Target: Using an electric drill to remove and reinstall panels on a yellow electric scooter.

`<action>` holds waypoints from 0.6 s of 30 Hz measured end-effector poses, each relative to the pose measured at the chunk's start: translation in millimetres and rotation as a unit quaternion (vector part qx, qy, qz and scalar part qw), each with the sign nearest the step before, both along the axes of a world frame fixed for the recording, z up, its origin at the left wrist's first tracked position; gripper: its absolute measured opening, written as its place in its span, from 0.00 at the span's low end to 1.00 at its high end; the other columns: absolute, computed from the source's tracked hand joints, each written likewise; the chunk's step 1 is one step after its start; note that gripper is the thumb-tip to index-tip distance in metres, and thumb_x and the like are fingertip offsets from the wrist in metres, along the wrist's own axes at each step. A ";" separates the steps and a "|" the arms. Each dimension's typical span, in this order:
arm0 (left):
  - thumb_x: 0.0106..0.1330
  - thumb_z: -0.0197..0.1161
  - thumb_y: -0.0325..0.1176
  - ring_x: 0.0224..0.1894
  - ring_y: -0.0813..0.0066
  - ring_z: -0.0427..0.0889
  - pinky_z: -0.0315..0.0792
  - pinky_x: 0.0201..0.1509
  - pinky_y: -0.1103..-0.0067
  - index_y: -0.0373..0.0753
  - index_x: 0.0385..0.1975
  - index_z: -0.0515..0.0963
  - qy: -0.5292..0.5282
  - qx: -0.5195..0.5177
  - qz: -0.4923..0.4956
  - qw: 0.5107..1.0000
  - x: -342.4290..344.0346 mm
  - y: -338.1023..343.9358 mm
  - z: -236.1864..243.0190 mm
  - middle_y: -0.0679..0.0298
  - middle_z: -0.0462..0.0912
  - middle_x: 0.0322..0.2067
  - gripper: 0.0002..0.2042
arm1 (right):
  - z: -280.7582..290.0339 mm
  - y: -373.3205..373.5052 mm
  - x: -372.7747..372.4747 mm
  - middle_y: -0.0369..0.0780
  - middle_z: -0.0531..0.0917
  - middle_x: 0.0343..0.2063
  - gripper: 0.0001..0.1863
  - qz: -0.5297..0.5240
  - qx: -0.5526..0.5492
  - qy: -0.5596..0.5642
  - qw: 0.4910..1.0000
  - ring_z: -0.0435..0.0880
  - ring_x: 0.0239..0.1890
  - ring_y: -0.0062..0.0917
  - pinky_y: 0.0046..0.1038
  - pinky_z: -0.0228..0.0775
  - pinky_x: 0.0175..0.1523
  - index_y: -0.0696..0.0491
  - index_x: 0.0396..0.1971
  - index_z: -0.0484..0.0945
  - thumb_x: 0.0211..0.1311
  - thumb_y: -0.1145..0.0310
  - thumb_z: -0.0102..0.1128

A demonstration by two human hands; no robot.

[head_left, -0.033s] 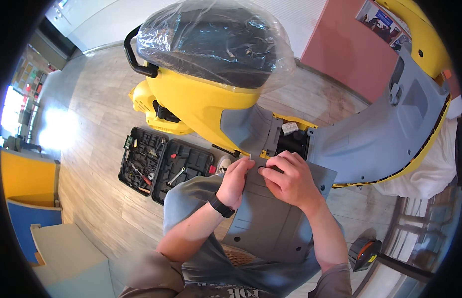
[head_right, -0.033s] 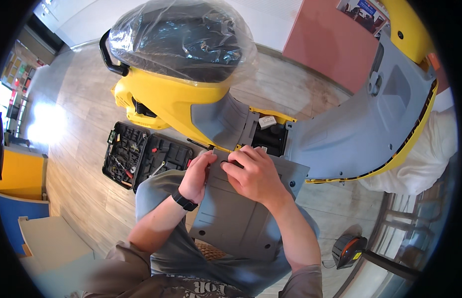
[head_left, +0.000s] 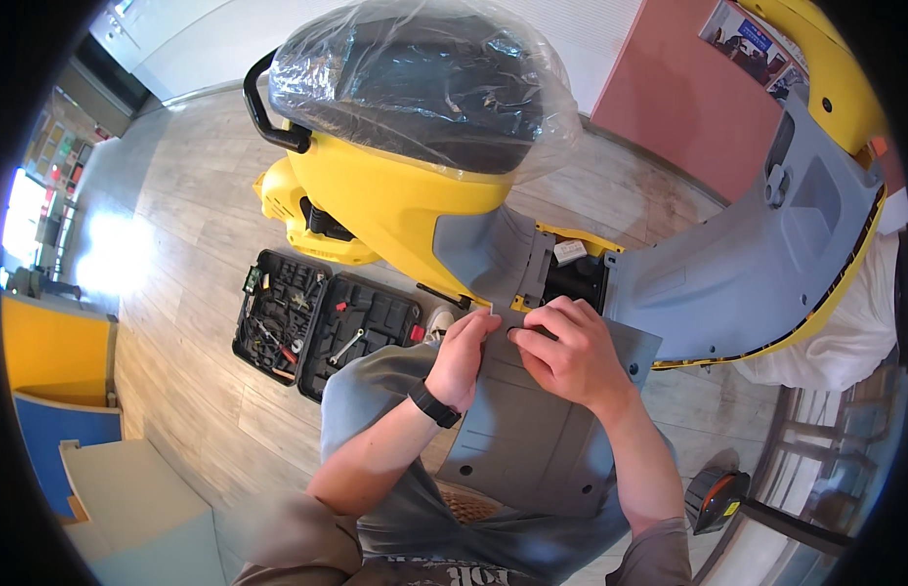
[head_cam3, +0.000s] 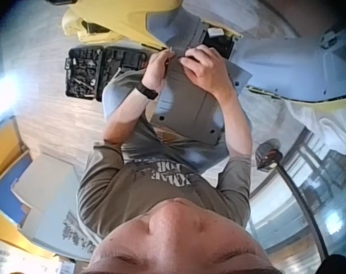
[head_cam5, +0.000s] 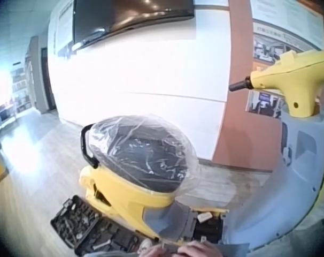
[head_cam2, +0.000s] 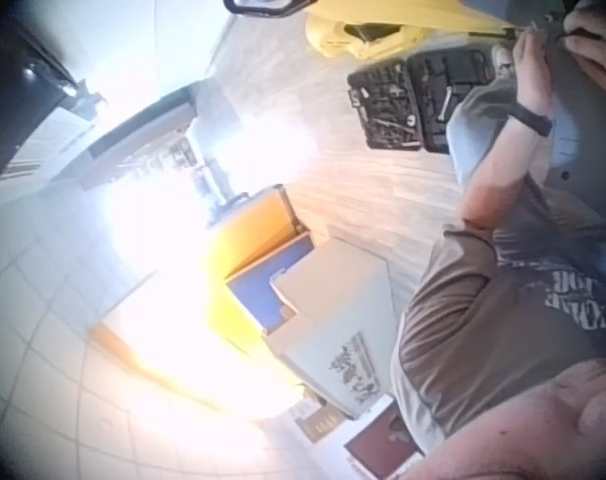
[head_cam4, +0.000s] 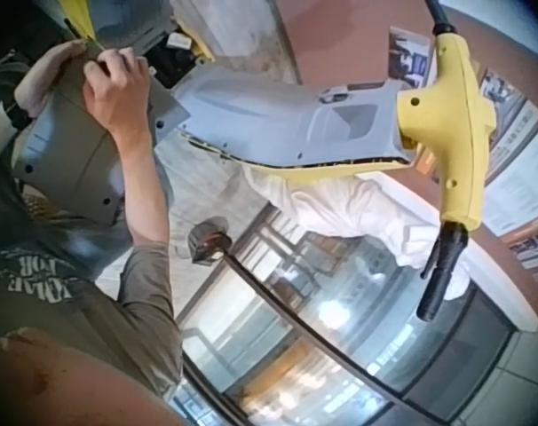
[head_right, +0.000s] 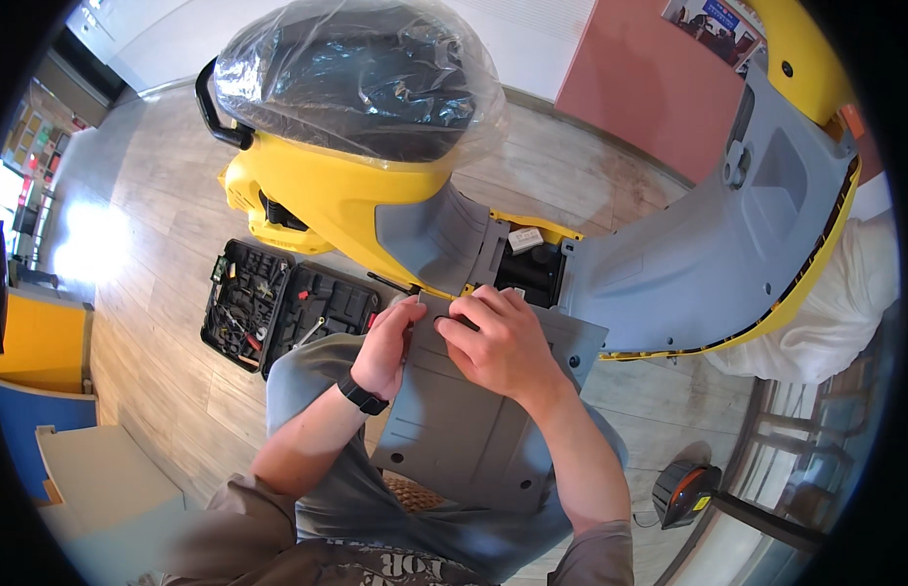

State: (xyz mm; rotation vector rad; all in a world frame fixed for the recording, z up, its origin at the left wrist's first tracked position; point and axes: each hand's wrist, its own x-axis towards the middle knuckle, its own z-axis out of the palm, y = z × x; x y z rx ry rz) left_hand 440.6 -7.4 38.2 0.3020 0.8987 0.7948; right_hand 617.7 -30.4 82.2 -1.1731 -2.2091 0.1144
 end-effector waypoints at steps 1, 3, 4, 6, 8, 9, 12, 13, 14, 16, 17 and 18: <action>0.70 0.54 0.32 0.37 0.83 0.76 0.69 0.42 0.83 0.41 0.35 0.77 0.000 0.000 0.001 1.000 -0.2 -0.2 0.5 0.71 0.77 0.32 0.05 | 0.3 0.1 -0.4 0.34 0.79 0.30 0.09 -0.006 0.004 -0.005 1.000 0.78 0.34 0.28 0.29 0.70 0.36 0.51 0.29 0.82 0.43 0.76 0.68; 0.70 0.54 0.32 0.38 0.83 0.76 0.70 0.42 0.83 0.41 0.36 0.77 0.001 -0.001 0.005 1.000 0.2 -0.6 1.4 0.71 0.78 0.33 0.05 | -0.1 0.3 -1.0 0.34 0.79 0.29 0.09 -0.011 0.007 -0.011 1.000 0.78 0.33 0.28 0.29 0.71 0.36 0.51 0.28 0.82 0.43 0.76 0.68; 0.70 0.54 0.32 0.38 0.83 0.76 0.70 0.42 0.83 0.41 0.36 0.77 0.001 -0.001 0.005 1.000 0.2 -0.5 0.1 0.71 0.78 0.33 0.05 | -1.3 0.2 -2.0 0.35 0.79 0.29 0.09 -0.012 0.005 0.002 1.000 0.79 0.32 0.29 0.29 0.73 0.35 0.53 0.28 0.81 0.42 0.78 0.68; 0.70 0.54 0.32 0.38 0.83 0.76 0.70 0.43 0.83 0.40 0.37 0.77 -0.004 0.002 -0.001 1.000 -0.7 -0.5 -4.5 0.70 0.78 0.33 0.05 | -2.4 0.1 -3.8 0.35 0.79 0.29 0.09 -0.012 0.003 0.015 1.000 0.79 0.32 0.29 0.29 0.74 0.34 0.54 0.27 0.81 0.41 0.79 0.67; 0.70 0.54 0.32 0.39 0.83 0.76 0.69 0.43 0.83 0.40 0.37 0.77 -0.001 0.003 0.001 1.000 -0.9 -0.5 -6.1 0.70 0.78 0.33 0.06 | -2.9 0.3 -5.4 0.36 0.79 0.29 0.09 -0.012 0.000 0.014 1.000 0.80 0.31 0.30 0.29 0.76 0.34 0.55 0.26 0.80 0.41 0.80 0.67; 0.70 0.54 0.32 0.39 0.83 0.75 0.69 0.44 0.83 0.40 0.37 0.77 0.001 0.004 0.002 1.000 -0.9 -0.6 -7.1 0.70 0.78 0.34 0.06 | -3.6 0.2 -6.3 0.36 0.79 0.29 0.09 -0.012 0.000 0.014 1.000 0.80 0.31 0.30 0.29 0.76 0.34 0.55 0.26 0.80 0.41 0.80 0.67; 0.69 0.55 0.32 0.40 0.83 0.75 0.67 0.45 0.84 0.39 0.37 0.77 0.010 0.010 0.003 1.000 -1.5 -1.3 -12.8 0.70 0.78 0.34 0.06 | -4.7 -0.5 -9.8 0.37 0.79 0.28 0.08 -0.025 0.003 0.023 0.999 0.79 0.31 0.31 0.29 0.76 0.34 0.56 0.25 0.79 0.41 0.80 0.67; 0.69 0.55 0.32 0.40 0.83 0.75 0.67 0.45 0.84 0.39 0.37 0.77 0.010 0.011 0.003 1.000 -1.4 -1.6 -12.8 0.70 0.78 0.34 0.06 | -4.2 -1.1 -11.4 0.36 0.79 0.27 0.08 -0.039 -0.005 0.022 0.999 0.79 0.31 0.30 0.29 0.75 0.34 0.56 0.25 0.79 0.42 0.79 0.67; 0.69 0.55 0.32 0.40 0.83 0.74 0.67 0.45 0.84 0.38 0.38 0.78 0.016 0.010 0.002 1.000 -1.1 -1.9 -12.5 0.70 0.78 0.34 0.06 | -3.8 -1.5 -12.7 0.36 0.78 0.27 0.08 -0.054 -0.013 0.021 0.998 0.79 0.30 0.30 0.29 0.75 0.34 0.55 0.25 0.79 0.42 0.79 0.68; 0.69 0.55 0.32 0.40 0.83 0.74 0.67 0.45 0.84 0.38 0.39 0.78 0.020 0.008 -0.001 1.000 1.4 -2.8 -12.3 0.70 0.78 0.34 0.07 | -4.9 -2.6 -12.1 0.36 0.78 0.27 0.08 -0.054 -0.017 0.004 0.998 0.79 0.30 0.30 0.29 0.75 0.34 0.55 0.25 0.79 0.42 0.78 0.68; 0.69 0.55 0.32 0.40 0.82 0.74 0.67 0.45 0.84 0.38 0.39 0.78 0.031 0.008 0.005 0.999 2.0 -3.3 -11.8 0.70 0.78 0.35 0.07 | -5.2 -3.2 -11.4 0.35 0.78 0.26 0.08 -0.055 -0.022 -0.011 0.998 0.79 0.30 0.30 0.29 0.75 0.34 0.55 0.25 0.80 0.42 0.76 0.69; 0.69 0.55 0.32 0.40 0.82 0.75 0.67 0.45 0.84 0.38 0.40 0.78 0.042 0.008 0.010 0.999 2.1 -2.8 -11.0 0.70 0.79 0.35 0.07 | -3.6 -3.2 -10.7 0.35 0.78 0.26 0.08 -0.057 -0.021 -0.013 0.998 0.79 0.30 0.30 0.29 0.75 0.34 0.55 0.25 0.80 0.42 0.76 0.69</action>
